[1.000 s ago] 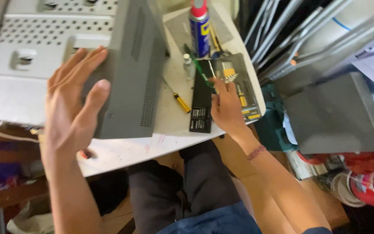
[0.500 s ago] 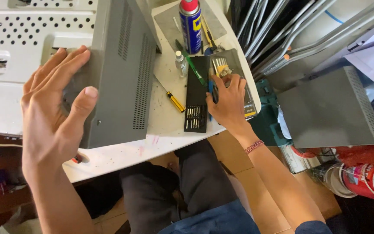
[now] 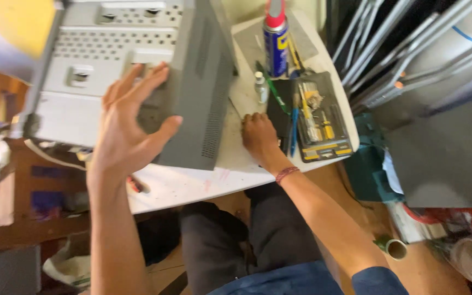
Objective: The person cleans the exterior of a computer tower using compressed air and a cloth, then uses a screwdriver to tighten screws on the side panel. The person rotates the tower to access different areas during the cleaning process.
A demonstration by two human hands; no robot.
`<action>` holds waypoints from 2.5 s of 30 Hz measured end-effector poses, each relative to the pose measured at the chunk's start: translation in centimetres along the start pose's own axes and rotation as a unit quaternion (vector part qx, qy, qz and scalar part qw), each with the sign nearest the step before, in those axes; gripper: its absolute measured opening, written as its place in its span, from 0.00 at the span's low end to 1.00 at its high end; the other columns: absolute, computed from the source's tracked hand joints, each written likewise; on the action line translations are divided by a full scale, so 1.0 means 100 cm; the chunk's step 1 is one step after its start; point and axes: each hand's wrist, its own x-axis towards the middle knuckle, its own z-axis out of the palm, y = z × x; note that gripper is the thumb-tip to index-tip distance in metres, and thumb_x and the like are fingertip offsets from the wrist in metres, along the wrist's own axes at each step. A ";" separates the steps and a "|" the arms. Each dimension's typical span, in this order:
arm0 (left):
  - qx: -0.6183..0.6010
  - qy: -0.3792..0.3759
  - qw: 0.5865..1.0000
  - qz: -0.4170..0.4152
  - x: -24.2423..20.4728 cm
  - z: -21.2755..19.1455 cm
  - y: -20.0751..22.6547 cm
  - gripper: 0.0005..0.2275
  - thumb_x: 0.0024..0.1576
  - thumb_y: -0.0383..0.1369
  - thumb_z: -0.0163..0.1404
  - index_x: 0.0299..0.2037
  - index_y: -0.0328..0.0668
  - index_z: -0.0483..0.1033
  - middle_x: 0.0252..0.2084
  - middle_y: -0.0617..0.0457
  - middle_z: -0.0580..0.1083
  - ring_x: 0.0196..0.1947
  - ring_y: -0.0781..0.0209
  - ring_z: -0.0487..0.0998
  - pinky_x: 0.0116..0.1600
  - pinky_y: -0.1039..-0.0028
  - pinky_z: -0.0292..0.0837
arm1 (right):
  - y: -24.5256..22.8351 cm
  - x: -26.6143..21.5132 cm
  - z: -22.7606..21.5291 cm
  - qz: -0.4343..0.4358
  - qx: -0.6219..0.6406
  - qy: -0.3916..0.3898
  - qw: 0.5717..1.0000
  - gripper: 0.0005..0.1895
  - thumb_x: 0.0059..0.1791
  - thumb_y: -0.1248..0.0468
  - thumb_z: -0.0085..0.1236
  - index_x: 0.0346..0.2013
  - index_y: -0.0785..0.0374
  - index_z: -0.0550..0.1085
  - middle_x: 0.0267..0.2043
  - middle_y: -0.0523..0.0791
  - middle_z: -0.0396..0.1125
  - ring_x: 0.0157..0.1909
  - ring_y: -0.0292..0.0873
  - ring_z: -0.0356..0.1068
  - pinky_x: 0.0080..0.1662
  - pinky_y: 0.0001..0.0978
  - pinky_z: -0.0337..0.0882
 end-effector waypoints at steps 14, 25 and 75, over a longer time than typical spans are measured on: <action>-0.084 -0.006 0.996 -0.016 -0.008 -0.008 -0.019 0.35 0.44 0.36 0.63 0.67 0.54 0.72 0.75 0.41 0.58 0.75 0.37 0.52 0.73 0.45 0.53 | -0.106 -0.061 -0.224 0.009 0.380 -0.054 0.923 0.15 0.50 0.69 0.50 0.52 0.66 0.74 0.26 0.48 0.68 0.24 0.37 0.62 0.30 0.32 0.63; -0.052 0.025 0.998 0.010 -0.013 -0.005 -0.024 0.32 0.44 0.40 0.62 0.64 0.57 0.74 0.72 0.44 0.63 0.74 0.41 0.57 0.75 0.49 0.48 | -0.150 -0.074 -0.228 -0.128 0.345 0.029 0.929 0.18 0.47 0.72 0.57 0.52 0.64 0.78 0.31 0.45 0.70 0.25 0.34 0.66 0.32 0.27 0.67; -0.093 0.063 0.991 0.071 -0.012 -0.009 -0.011 0.26 0.57 0.49 0.49 0.57 0.35 0.78 0.63 0.47 0.76 0.72 0.40 0.65 0.74 0.50 0.54 | -0.128 -0.034 -0.257 0.270 0.663 -0.301 0.630 0.19 0.54 0.63 0.48 0.54 0.71 0.76 0.30 0.45 0.62 0.13 0.24 0.41 0.14 0.17 0.41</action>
